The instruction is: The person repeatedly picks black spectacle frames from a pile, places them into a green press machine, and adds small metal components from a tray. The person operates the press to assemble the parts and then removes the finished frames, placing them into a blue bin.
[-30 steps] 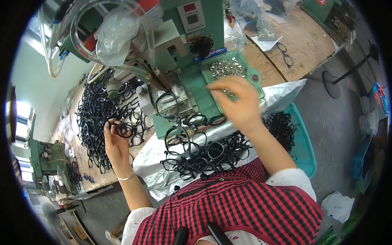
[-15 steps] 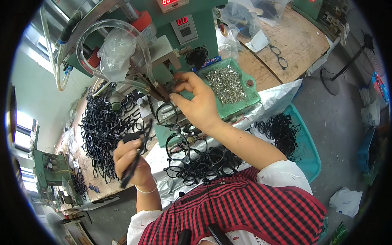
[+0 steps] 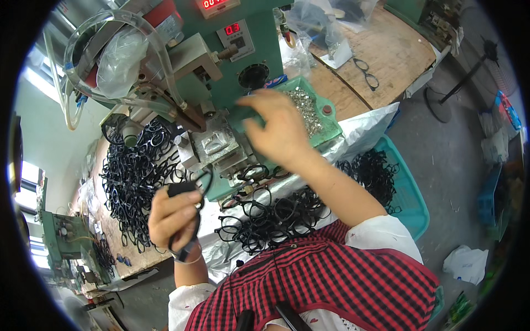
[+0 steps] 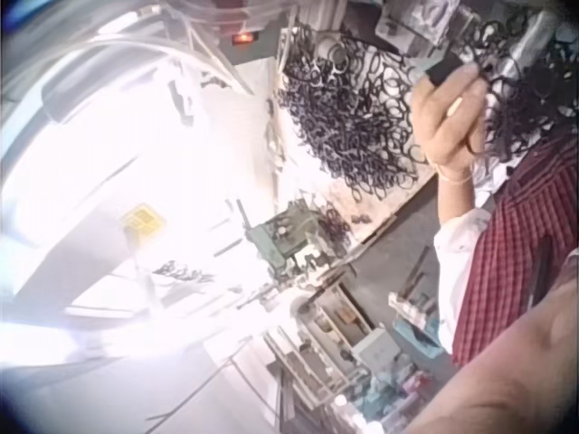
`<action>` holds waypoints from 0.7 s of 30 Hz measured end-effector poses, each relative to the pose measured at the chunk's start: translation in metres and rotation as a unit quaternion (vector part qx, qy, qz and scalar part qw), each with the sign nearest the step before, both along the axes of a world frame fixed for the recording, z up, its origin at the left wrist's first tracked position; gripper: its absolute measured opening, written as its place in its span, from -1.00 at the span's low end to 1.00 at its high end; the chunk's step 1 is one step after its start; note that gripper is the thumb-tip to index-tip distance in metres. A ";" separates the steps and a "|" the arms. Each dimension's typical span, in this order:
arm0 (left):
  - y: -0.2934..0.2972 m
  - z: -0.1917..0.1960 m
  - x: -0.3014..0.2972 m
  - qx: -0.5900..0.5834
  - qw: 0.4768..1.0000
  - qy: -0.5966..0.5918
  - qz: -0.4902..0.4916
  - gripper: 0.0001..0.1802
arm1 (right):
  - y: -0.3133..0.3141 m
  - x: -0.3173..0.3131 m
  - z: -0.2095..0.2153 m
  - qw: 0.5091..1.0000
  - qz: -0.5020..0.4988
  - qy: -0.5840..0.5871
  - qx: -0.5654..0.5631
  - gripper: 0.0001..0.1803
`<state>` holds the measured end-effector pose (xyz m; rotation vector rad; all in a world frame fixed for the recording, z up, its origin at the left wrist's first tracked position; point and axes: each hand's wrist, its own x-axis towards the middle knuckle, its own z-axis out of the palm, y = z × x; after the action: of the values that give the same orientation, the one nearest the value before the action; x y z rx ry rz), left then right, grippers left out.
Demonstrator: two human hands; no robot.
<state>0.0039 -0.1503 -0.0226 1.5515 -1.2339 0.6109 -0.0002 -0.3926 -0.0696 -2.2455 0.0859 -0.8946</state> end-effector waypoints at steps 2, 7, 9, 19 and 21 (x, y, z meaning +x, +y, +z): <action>0.010 0.007 0.019 0.003 0.999 -0.035 0.020 -0.88 | -0.035 -0.001 -0.045 0.964 -0.156 0.116 -0.181 -0.69; -0.001 0.031 0.046 -0.091 0.971 0.069 0.211 -0.76 | -0.059 -0.010 -0.080 0.976 -0.124 0.028 -0.174 -0.81; -0.008 0.036 0.073 -0.110 0.977 0.145 0.114 -0.76 | -0.060 -0.023 -0.083 0.990 -0.116 0.005 0.083 -0.84; 0.001 0.016 0.025 -0.117 0.984 0.126 0.036 -0.82 | -0.019 0.004 -0.034 0.855 0.036 -0.041 0.516 -0.81; 0.020 -0.023 0.040 -0.123 0.978 0.167 0.027 -0.84 | -0.003 0.004 -0.012 0.886 0.089 -0.035 0.454 -0.85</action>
<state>0.0439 -0.1300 -0.0455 1.4132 -0.8340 0.4921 0.0037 -0.3952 -0.0817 -1.3156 0.2126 -0.6377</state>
